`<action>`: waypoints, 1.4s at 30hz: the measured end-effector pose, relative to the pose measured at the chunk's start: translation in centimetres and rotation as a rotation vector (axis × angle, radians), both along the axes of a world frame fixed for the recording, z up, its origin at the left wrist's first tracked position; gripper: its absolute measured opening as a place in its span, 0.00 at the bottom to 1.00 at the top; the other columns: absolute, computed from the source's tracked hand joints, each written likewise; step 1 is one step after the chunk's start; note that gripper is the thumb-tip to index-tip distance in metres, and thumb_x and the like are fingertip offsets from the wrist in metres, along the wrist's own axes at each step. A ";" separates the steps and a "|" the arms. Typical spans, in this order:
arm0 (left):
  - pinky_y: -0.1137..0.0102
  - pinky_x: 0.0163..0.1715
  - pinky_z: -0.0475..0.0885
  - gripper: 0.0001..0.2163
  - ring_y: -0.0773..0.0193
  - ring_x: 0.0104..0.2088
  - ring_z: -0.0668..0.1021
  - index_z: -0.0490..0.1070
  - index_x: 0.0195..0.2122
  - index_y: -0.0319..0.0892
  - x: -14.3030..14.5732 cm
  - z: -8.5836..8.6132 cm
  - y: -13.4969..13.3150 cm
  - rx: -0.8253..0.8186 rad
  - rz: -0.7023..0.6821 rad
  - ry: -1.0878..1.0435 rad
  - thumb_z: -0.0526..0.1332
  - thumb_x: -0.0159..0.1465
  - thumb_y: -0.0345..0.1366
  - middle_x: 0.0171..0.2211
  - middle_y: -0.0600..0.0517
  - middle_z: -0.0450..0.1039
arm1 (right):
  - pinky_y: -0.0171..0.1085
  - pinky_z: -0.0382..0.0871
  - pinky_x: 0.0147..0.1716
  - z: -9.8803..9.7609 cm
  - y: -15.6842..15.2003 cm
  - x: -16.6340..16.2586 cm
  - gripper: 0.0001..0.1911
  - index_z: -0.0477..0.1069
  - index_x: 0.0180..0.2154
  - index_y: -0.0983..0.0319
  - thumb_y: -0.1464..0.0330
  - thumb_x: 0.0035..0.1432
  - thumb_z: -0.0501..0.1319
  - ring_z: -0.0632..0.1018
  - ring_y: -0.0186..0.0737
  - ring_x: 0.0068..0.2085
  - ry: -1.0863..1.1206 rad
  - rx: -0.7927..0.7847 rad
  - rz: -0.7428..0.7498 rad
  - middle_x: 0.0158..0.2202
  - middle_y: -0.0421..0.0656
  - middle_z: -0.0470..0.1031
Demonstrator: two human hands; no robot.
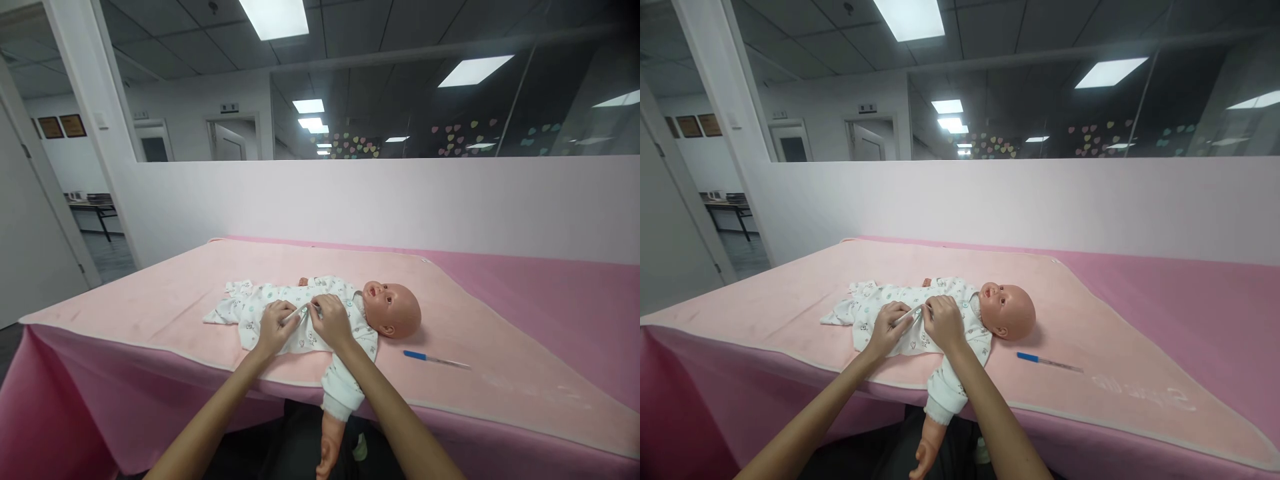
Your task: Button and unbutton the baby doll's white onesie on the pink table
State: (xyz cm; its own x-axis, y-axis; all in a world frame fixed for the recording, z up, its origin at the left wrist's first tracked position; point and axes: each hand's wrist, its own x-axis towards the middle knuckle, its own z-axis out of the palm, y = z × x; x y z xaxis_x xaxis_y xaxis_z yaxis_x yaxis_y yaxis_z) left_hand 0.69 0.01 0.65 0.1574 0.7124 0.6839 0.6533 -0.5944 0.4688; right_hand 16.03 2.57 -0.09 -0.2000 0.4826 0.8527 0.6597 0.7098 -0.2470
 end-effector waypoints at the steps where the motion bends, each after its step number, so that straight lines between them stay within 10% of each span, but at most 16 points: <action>1: 0.67 0.36 0.65 0.13 0.64 0.29 0.71 0.66 0.19 0.42 -0.1 -0.1 0.1 -0.003 0.001 -0.035 0.52 0.58 0.39 0.24 0.53 0.70 | 0.36 0.60 0.34 0.0 0.0 0.0 0.07 0.63 0.26 0.61 0.71 0.56 0.52 0.69 0.37 0.30 0.013 0.000 -0.008 0.25 0.41 0.69; 9: 0.66 0.35 0.64 0.03 0.62 0.33 0.70 0.64 0.27 0.43 0.2 -0.2 0.3 0.156 0.404 -0.225 0.56 0.55 0.35 0.28 0.53 0.68 | 0.37 0.59 0.33 0.1 0.0 0.4 0.06 0.66 0.31 0.61 0.72 0.56 0.51 0.68 0.38 0.29 0.074 0.000 -0.125 0.23 0.41 0.68; 16: 0.64 0.42 0.60 0.08 0.61 0.38 0.70 0.70 0.32 0.46 0.9 0.1 -0.2 0.133 0.180 0.113 0.53 0.61 0.38 0.34 0.53 0.72 | 0.38 0.57 0.36 0.0 0.4 0.4 0.05 0.65 0.29 0.60 0.75 0.53 0.53 0.68 0.39 0.32 -0.040 0.021 -0.128 0.26 0.41 0.71; 33: 0.62 0.43 0.59 0.06 0.60 0.39 0.69 0.72 0.28 0.47 1.1 0.0 0.0 0.101 0.177 0.211 0.59 0.56 0.41 0.36 0.54 0.72 | 0.42 0.62 0.38 0.6 -1.1 0.8 0.08 0.67 0.32 0.61 0.75 0.54 0.51 0.69 0.41 0.34 -0.107 0.088 -0.105 0.28 0.44 0.70; 38: 0.63 0.41 0.60 0.07 0.61 0.38 0.70 0.70 0.28 0.46 1.2 0.2 -0.3 0.097 0.176 0.203 0.55 0.58 0.40 0.34 0.53 0.72 | 0.46 0.63 0.46 1.3 -6.4 6.8 0.11 0.66 0.39 0.59 0.75 0.53 0.52 0.72 0.41 0.41 0.000 0.301 -0.045 0.36 0.44 0.72; 42: 0.64 0.41 0.60 0.08 0.61 0.37 0.70 0.69 0.27 0.45 1.3 0.4 -0.4 0.095 0.161 0.197 0.55 0.59 0.40 0.32 0.53 0.72 | 0.44 0.67 0.39 -1.5 -9.1 15.2 0.08 0.68 0.33 0.60 0.70 0.54 0.52 0.73 0.45 0.39 0.238 0.105 -0.500 0.33 0.46 0.74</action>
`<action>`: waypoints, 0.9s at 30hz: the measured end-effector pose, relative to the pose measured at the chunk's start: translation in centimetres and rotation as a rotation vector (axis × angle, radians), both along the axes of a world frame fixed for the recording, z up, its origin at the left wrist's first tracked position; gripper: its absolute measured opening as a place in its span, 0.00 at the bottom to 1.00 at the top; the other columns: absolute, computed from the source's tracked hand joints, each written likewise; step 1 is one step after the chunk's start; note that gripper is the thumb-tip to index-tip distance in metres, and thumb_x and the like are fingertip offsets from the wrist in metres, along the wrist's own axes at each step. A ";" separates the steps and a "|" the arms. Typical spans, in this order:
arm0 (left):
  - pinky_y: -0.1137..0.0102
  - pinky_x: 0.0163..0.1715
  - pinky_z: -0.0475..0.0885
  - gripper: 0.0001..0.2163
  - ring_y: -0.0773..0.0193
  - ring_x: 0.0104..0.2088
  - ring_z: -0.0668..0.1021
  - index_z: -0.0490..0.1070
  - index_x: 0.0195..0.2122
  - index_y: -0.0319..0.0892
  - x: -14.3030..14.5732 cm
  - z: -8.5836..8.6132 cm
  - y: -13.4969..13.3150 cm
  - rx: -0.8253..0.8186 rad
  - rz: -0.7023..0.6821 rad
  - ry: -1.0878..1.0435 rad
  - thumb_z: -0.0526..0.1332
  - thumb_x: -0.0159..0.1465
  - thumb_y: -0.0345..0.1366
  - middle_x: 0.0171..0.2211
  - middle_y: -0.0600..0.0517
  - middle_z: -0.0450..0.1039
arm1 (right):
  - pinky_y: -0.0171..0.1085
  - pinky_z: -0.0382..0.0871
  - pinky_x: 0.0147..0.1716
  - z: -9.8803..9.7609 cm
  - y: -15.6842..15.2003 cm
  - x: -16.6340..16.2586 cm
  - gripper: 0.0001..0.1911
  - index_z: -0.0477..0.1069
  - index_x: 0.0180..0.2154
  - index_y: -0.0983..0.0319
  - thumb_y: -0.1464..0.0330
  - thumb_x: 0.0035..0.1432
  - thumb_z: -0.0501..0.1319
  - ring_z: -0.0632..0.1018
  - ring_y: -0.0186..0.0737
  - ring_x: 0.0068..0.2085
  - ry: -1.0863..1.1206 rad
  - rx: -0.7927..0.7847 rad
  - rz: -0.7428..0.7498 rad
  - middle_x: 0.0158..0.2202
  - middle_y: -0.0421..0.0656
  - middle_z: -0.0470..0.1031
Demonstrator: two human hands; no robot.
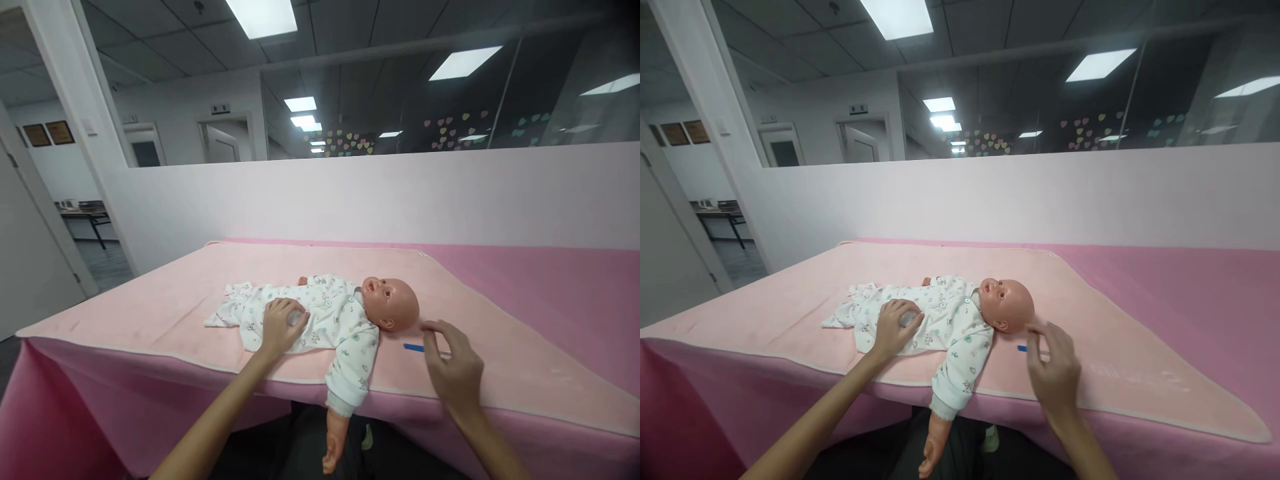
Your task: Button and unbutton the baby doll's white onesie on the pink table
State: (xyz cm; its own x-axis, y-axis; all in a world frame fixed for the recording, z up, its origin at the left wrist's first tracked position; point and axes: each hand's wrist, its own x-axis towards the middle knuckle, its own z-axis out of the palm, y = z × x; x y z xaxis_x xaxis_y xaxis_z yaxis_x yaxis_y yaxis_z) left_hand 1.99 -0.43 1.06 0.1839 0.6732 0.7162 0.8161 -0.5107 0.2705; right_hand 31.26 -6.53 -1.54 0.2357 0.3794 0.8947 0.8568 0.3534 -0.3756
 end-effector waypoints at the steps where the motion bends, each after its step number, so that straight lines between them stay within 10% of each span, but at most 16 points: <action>1: 0.64 0.40 0.60 0.08 0.61 0.37 0.70 0.69 0.27 0.45 0.0 0.0 0.0 0.003 -0.004 -0.003 0.55 0.59 0.39 0.32 0.53 0.72 | 0.45 0.67 0.37 -1.0 -0.1 2.1 0.09 0.69 0.33 0.61 0.68 0.54 0.51 0.74 0.46 0.37 -0.018 -0.146 -0.072 0.33 0.47 0.74; 9: 0.64 0.40 0.59 0.08 0.61 0.37 0.70 0.69 0.27 0.45 0.0 0.0 0.1 0.000 -0.004 -0.015 0.54 0.59 0.39 0.31 0.54 0.72 | 0.43 0.64 0.43 -4.6 1.3 8.8 0.17 0.70 0.37 0.62 0.63 0.54 0.47 0.73 0.46 0.43 -0.220 -0.714 0.021 0.41 0.47 0.74; 27: 0.65 0.39 0.60 0.07 0.62 0.36 0.70 0.69 0.27 0.44 -0.1 -0.3 0.2 -0.004 0.004 -0.034 0.55 0.59 0.39 0.31 0.55 0.72 | 0.33 0.63 0.26 5.4 -1.0 5.0 0.15 0.71 0.27 0.58 0.54 0.44 0.57 0.74 0.39 0.26 0.112 -0.818 0.098 0.24 0.40 0.74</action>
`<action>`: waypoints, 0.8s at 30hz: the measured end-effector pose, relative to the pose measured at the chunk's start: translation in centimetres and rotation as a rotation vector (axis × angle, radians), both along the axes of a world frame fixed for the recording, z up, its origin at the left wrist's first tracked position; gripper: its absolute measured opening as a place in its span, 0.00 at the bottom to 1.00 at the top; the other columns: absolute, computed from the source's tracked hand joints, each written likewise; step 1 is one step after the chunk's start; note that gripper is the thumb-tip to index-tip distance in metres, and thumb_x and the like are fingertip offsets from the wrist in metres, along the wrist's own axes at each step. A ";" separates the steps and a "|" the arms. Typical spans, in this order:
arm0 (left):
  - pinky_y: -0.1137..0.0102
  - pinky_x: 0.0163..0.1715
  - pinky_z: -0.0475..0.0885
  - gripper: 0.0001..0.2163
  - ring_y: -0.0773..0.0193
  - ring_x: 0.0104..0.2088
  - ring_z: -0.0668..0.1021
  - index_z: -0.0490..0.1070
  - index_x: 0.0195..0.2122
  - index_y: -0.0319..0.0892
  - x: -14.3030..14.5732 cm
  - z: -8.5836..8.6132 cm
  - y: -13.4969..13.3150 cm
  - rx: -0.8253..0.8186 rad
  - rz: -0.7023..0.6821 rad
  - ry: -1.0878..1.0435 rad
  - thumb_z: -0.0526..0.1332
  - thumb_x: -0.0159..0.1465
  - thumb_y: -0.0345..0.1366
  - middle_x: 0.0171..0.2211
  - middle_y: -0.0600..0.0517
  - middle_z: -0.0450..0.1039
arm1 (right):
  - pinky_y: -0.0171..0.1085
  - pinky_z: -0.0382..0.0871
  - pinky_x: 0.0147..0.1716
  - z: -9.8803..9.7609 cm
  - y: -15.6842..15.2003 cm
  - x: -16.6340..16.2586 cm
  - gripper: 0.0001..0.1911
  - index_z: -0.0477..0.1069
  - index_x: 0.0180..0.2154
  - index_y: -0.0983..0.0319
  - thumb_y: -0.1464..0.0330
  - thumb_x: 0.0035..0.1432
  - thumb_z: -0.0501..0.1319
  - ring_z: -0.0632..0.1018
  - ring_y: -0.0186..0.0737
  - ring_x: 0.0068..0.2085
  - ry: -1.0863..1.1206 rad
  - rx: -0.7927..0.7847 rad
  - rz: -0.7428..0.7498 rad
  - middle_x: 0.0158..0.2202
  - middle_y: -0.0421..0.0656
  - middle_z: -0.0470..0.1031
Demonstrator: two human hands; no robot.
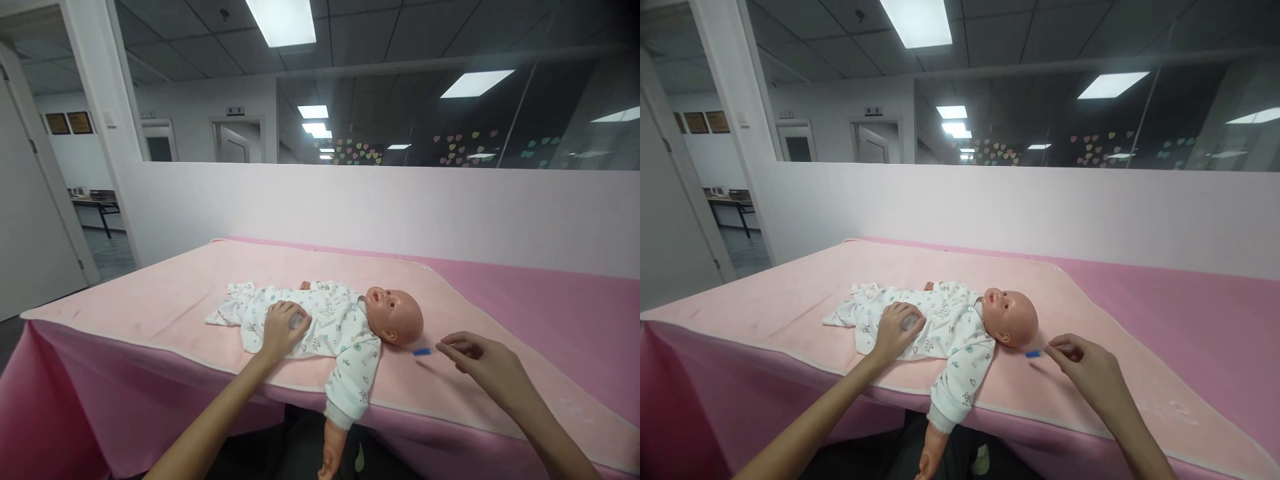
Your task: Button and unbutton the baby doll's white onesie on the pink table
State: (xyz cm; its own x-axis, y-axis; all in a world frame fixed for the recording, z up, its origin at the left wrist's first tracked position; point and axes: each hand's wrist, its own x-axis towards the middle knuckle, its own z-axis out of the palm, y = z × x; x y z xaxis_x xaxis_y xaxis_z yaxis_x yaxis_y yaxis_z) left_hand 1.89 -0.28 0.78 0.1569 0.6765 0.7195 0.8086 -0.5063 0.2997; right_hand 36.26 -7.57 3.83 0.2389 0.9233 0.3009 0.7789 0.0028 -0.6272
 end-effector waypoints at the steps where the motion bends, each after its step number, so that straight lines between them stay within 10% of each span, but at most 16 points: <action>1: 0.65 0.39 0.60 0.07 0.62 0.36 0.70 0.69 0.27 0.44 0.0 0.0 0.0 0.000 0.000 0.000 0.55 0.59 0.39 0.31 0.55 0.72 | 0.33 0.62 0.26 0.1 0.1 -0.3 0.14 0.71 0.25 0.59 0.55 0.45 0.57 0.74 0.39 0.25 -0.014 -0.019 0.018 0.22 0.39 0.73; 13: 0.65 0.38 0.60 0.09 0.62 0.35 0.70 0.69 0.27 0.44 0.0 0.0 0.0 0.002 -0.005 0.001 0.54 0.59 0.40 0.31 0.54 0.72 | 0.30 0.60 0.15 -2.4 1.1 -0.1 0.15 0.68 0.26 0.64 0.61 0.53 0.49 0.68 0.32 0.16 0.340 -0.450 0.210 0.17 0.42 0.70; 17: 0.64 0.39 0.60 0.08 0.61 0.36 0.70 0.69 0.27 0.45 -0.1 0.0 0.1 0.009 -0.015 0.002 0.54 0.59 0.40 0.31 0.54 0.72 | 0.29 0.61 0.14 1.3 2.1 -1.5 0.19 0.67 0.19 0.66 0.59 0.53 0.54 0.67 0.30 0.13 0.327 -0.609 0.330 0.11 0.39 0.65; 18: 0.64 0.39 0.60 0.08 0.61 0.36 0.70 0.69 0.27 0.45 -0.1 0.0 0.2 0.010 -0.017 0.003 0.54 0.59 0.40 0.31 0.53 0.72 | 0.28 0.61 0.14 3.1 2.3 -1.8 0.19 0.68 0.18 0.67 0.60 0.52 0.57 0.67 0.29 0.12 0.483 -0.746 0.383 0.10 0.39 0.65; 22: 0.65 0.39 0.60 0.09 0.61 0.36 0.70 0.69 0.27 0.45 -0.1 0.1 0.1 0.004 -0.008 0.014 0.54 0.59 0.40 0.31 0.53 0.72 | 0.24 0.64 0.16 10.1 2.5 -2.6 0.19 0.72 0.19 0.64 0.63 0.56 0.52 0.70 0.27 0.17 2.273 -1.795 0.751 0.13 0.38 0.70; 24: 0.65 0.39 0.60 0.09 0.61 0.36 0.70 0.69 0.27 0.45 0.0 0.2 0.0 -0.003 0.001 0.022 0.54 0.59 0.40 0.31 0.53 0.72 | 0.25 0.61 0.12 11.3 2.2 -3.6 0.24 0.68 0.15 0.61 0.63 0.58 0.47 0.68 0.27 0.15 2.972 -2.314 0.657 0.12 0.38 0.69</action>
